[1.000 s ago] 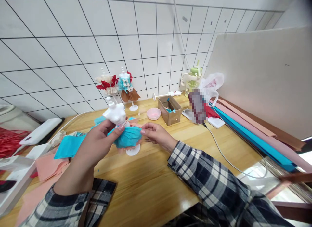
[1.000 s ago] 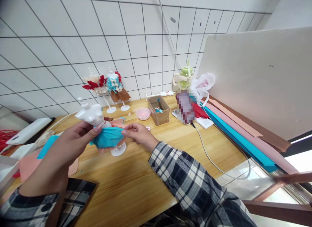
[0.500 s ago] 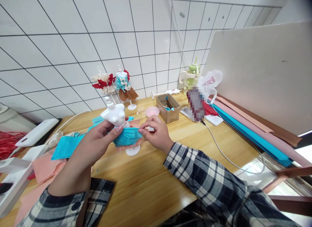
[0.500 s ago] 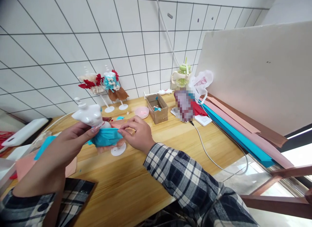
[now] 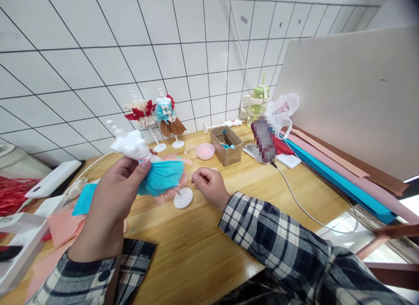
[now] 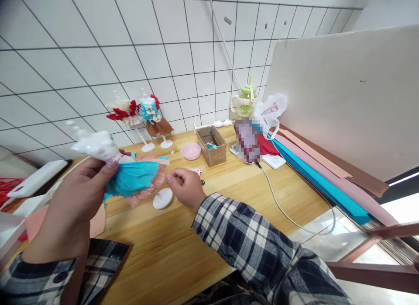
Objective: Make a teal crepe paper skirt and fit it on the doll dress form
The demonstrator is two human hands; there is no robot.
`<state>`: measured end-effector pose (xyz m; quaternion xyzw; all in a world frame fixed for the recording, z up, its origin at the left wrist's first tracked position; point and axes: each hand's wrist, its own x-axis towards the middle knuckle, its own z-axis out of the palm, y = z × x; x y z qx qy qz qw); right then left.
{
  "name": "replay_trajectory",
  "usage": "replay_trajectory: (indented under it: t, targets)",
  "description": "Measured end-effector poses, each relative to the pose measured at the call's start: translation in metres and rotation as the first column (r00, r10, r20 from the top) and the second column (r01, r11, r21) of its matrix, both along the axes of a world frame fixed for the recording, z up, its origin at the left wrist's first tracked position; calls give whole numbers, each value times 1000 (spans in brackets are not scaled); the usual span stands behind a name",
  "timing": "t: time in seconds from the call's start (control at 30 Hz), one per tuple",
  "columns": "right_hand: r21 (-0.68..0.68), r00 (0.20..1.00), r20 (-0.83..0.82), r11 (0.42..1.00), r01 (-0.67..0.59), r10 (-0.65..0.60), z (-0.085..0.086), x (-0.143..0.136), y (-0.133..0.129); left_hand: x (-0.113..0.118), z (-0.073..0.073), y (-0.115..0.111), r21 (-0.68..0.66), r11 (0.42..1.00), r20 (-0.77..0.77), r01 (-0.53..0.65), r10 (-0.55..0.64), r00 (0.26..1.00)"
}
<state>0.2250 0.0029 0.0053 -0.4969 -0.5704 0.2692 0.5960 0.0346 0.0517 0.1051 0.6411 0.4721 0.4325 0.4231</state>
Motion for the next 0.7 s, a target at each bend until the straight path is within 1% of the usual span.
replay_trajectory:
  t: [0.07,0.13,0.2,0.27,0.37,0.43,0.47,0.5,0.6,0.63,0.67,0.7]
  targets:
    - [-4,998,13,998,-55,55,0,-6,-3,-3,2,1,4,996,23,-85,85,996]
    - [-19,993,-41,994,-110,109,0,-12,-5,-5,4,1,2,993,20,-118,118,993]
    - [-48,979,-132,986,-161,153,1,-17,-6,-5,4,1,-6,994,18,-110,110,994]
    - [-85,962,-213,978,-192,170,1,-20,-6,-3,4,0,-10,996,18,-88,88,996]
    - [-126,945,-285,971,-204,162,2,-22,-6,1,3,0,-17,997,17,-71,72,997]
    - [-126,932,-314,965,-232,183,4,-22,-7,3,3,-1,-1,997,17,-78,78,997]
    - [-126,928,-327,965,-231,179,5,-21,-8,3,3,-2,11,996,16,-88,88,996]
    - [-121,930,-335,971,-204,153,6,-21,-9,3,3,-2,22,994,16,-104,104,994]
    - [-66,950,-312,997,-31,9,10,-19,-13,3,5,-5,31,988,17,-149,148,989]
    - [-41,953,-303,999,-2,-10,10,-19,-14,3,5,-5,28,987,16,-159,158,987]
    - [-24,955,-297,1000,-7,0,10,-20,-14,3,5,-6,28,986,13,-164,164,986]
    - [-21,955,-295,999,-40,32,10,-21,-15,3,5,-6,28,987,13,-161,161,987]
